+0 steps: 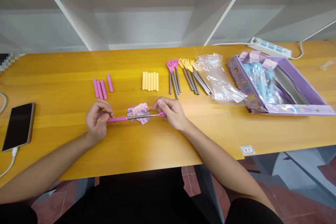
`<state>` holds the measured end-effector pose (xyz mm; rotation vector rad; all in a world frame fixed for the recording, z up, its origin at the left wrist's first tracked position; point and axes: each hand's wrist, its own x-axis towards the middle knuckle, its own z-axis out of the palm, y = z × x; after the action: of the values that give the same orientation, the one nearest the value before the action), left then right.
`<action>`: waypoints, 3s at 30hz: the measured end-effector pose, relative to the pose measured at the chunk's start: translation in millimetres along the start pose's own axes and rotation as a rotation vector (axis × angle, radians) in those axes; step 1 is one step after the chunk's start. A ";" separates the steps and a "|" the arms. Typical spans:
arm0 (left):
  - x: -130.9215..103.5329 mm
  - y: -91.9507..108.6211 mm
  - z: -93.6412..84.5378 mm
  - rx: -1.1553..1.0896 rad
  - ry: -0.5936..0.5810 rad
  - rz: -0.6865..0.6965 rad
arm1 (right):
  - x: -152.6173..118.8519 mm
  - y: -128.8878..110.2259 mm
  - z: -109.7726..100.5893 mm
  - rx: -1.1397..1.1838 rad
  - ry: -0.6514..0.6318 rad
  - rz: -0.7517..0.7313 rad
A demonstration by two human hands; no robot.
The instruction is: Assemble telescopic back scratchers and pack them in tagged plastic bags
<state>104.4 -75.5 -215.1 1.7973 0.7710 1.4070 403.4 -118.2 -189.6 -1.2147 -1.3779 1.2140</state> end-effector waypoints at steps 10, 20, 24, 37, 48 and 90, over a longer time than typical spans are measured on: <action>-16.4 21.4 12.0 0.089 -0.075 0.033 | -14.8 4.6 39.2 0.129 0.038 0.012; -17.7 26.9 15.4 0.126 -0.078 0.095 | -20.4 9.0 42.9 0.133 0.056 -0.013; -18.3 28.5 17.1 0.150 -0.071 0.112 | -20.8 12.4 44.9 0.146 0.051 -0.005; -17.3 35.3 21.1 0.205 -0.087 0.160 | -21.7 14.7 47.9 0.131 0.060 -0.021; -16.7 33.8 21.2 0.218 -0.105 0.147 | -21.5 17.0 49.5 0.132 0.045 0.003; -8.4 45.1 30.4 1.256 -0.879 0.009 | -9.2 29.6 47.2 -1.148 -0.221 -0.595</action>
<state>133.3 -113.1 -187.0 2.9403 1.2102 -0.1672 360.8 -131.2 -224.3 -1.2080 -2.5139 0.0486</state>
